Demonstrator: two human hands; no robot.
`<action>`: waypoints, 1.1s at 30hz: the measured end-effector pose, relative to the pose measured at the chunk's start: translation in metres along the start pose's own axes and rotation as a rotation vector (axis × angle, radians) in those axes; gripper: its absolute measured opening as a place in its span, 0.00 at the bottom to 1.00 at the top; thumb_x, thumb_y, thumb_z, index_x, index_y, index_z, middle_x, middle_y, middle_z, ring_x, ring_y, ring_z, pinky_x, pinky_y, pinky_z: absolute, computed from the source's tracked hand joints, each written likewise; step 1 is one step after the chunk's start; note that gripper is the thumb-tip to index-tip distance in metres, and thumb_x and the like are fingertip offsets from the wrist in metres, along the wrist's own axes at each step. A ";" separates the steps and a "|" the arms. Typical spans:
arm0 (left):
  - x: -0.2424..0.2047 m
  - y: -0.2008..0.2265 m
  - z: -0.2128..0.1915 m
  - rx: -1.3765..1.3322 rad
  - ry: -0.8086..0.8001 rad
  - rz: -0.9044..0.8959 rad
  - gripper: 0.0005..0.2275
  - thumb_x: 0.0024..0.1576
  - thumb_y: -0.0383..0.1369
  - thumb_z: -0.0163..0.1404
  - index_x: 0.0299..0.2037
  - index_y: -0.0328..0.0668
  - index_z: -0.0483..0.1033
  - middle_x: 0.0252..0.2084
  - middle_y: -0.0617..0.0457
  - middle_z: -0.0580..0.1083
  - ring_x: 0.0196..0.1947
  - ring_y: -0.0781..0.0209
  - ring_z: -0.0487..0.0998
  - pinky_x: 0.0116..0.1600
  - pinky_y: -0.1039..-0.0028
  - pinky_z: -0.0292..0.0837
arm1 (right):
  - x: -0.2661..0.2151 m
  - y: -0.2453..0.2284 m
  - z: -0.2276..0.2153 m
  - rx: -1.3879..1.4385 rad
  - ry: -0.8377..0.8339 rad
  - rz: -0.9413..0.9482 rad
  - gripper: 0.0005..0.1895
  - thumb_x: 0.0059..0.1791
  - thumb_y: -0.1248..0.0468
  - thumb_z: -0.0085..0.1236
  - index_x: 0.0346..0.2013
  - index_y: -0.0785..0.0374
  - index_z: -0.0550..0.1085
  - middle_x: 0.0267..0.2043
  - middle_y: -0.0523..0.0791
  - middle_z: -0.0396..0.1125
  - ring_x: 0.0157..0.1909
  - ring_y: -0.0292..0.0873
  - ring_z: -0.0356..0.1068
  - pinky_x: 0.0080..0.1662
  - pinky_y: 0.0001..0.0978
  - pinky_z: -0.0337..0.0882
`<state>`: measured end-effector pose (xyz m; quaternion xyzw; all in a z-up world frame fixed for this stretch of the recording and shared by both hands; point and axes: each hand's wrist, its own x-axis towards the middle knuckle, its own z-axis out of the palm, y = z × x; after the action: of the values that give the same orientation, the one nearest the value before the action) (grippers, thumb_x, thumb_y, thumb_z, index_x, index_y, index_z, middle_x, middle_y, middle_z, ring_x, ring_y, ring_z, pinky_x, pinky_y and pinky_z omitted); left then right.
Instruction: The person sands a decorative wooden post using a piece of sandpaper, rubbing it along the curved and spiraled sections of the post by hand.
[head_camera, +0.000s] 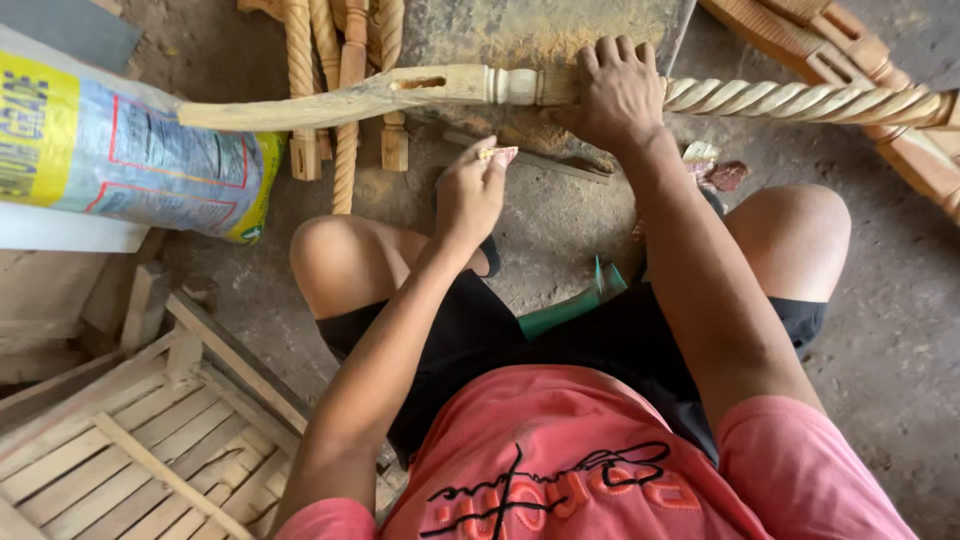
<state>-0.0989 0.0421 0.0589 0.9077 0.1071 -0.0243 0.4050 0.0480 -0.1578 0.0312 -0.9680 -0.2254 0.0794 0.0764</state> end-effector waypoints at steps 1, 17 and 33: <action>-0.006 -0.001 -0.006 -0.014 0.012 0.015 0.11 0.67 0.32 0.47 0.52 0.35 0.80 0.63 0.45 0.75 0.59 0.51 0.80 0.66 0.64 0.75 | -0.005 -0.001 -0.007 -0.019 0.015 -0.001 0.51 0.45 0.24 0.59 0.62 0.66 0.68 0.56 0.55 0.63 0.61 0.53 0.60 0.62 0.52 0.59; -0.063 -0.025 0.015 -0.851 -0.019 -0.037 0.11 0.62 0.37 0.56 0.38 0.35 0.82 0.32 0.52 0.80 0.31 0.68 0.77 0.40 0.75 0.73 | -0.192 -0.105 -0.069 0.428 0.421 -0.167 0.31 0.48 0.56 0.72 0.59 0.69 0.72 0.54 0.55 0.69 0.56 0.55 0.69 0.56 0.46 0.71; -0.084 0.029 0.011 -0.716 -0.080 0.285 0.23 0.54 0.25 0.56 0.61 0.34 0.65 0.50 0.47 0.75 0.44 0.63 0.79 0.45 0.76 0.82 | -0.190 -0.050 0.017 1.596 0.289 0.056 0.10 0.58 0.63 0.58 0.43 0.70 0.74 0.34 0.44 0.72 0.35 0.35 0.70 0.41 0.28 0.72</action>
<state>-0.1743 0.0009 0.0839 0.7130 -0.0342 0.0355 0.6994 -0.1452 -0.1968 0.0460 -0.6279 -0.0646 0.0921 0.7701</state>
